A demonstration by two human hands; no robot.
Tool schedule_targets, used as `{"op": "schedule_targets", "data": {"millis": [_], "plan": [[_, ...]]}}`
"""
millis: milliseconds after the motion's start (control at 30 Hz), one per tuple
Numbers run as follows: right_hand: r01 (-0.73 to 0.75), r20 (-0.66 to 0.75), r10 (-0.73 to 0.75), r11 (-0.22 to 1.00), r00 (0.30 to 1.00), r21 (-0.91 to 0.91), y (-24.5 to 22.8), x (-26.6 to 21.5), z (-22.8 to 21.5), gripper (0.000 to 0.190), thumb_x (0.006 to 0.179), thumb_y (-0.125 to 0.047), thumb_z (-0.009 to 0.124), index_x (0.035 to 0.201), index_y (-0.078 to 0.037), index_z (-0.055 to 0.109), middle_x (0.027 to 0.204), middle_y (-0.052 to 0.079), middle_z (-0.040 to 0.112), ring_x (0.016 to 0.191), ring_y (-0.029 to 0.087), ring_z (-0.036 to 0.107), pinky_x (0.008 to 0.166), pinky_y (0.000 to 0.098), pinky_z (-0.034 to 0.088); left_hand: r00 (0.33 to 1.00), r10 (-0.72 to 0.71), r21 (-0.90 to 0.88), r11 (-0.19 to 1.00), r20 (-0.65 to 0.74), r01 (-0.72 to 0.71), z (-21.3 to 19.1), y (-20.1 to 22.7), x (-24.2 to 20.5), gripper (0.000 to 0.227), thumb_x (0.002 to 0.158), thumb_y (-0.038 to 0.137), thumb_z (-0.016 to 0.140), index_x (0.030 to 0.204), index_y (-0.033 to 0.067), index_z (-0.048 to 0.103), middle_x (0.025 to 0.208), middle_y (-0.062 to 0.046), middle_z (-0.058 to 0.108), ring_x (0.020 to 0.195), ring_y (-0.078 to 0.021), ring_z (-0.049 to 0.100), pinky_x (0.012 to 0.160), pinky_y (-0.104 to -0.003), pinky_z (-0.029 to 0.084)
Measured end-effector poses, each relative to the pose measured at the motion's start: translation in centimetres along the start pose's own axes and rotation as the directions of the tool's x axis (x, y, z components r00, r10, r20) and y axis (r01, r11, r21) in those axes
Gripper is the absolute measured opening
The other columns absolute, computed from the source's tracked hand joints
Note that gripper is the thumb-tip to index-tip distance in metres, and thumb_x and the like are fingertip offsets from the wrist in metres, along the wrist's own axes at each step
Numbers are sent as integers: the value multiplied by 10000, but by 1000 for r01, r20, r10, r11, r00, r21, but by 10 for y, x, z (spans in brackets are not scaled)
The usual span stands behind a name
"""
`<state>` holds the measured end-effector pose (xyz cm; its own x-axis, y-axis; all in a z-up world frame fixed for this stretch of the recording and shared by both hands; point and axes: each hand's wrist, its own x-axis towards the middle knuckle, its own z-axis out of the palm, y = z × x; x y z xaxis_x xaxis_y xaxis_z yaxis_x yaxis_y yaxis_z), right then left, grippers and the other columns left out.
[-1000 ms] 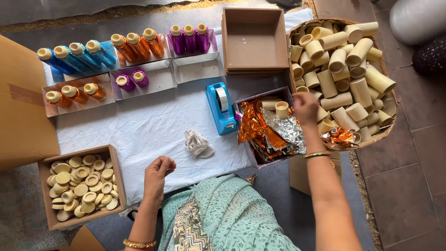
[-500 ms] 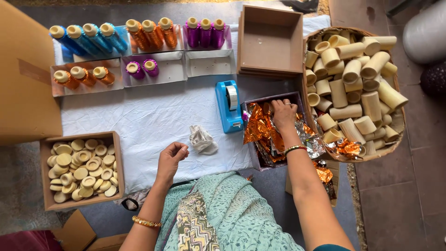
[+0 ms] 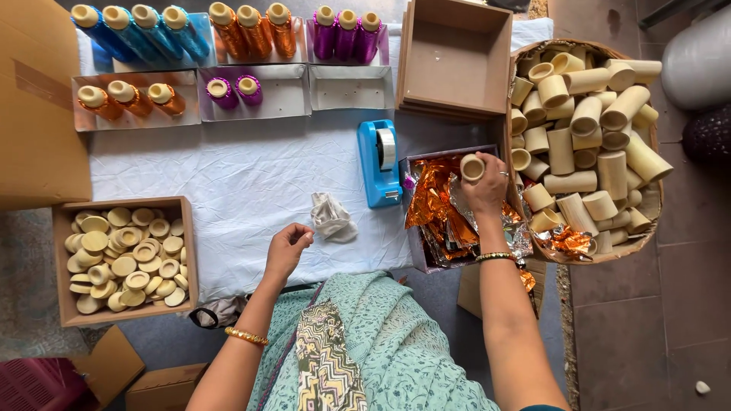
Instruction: The person wraps a small wooden cup in colored foil by hand and wipes another small wooden cup with a piece of cloth.
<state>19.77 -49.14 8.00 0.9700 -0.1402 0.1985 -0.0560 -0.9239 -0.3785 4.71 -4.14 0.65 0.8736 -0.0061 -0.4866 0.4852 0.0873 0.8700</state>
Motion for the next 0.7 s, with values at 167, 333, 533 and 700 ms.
{"op": "schedule_targets", "data": {"millis": [167,333,533,700], "plan": [[-87,-113,130,942,985,324,-1,-13,-14,574,844,-127,877,1297,-105,526,1269,130,643,1115,267,687,947,372,589,980,201,552,817,-3,-166,29,26,0,398,860,260,773,1237,181,672,1189,-86,652,1100,-265,597,966,-403,502],[-11,-207,223,706,953,708,-10,-21,-23,622,848,-65,873,1331,-77,482,1264,117,633,1171,247,676,1032,373,565,959,178,848,451,220,-278,68,60,2,893,721,361,875,1519,350,475,1639,-113,231,1476,-411,112,1083,-722,190],[-46,-138,373,444,918,895,-3,-25,-27,654,854,-23,830,1398,-55,468,1289,96,624,1212,219,640,1085,364,545,870,329,898,118,368,-424,52,-1,22,635,727,221,786,1331,292,603,1605,-78,390,1462,-363,275,1088,-705,266],[-237,54,238,971,970,-29,-7,-23,-21,686,776,-209,864,1387,-101,571,1242,122,606,1113,280,644,969,407,562,798,495,795,300,342,-527,13,-6,19,173,845,21,624,975,117,688,1035,-71,663,1033,-299,614,879,-400,525]]}}
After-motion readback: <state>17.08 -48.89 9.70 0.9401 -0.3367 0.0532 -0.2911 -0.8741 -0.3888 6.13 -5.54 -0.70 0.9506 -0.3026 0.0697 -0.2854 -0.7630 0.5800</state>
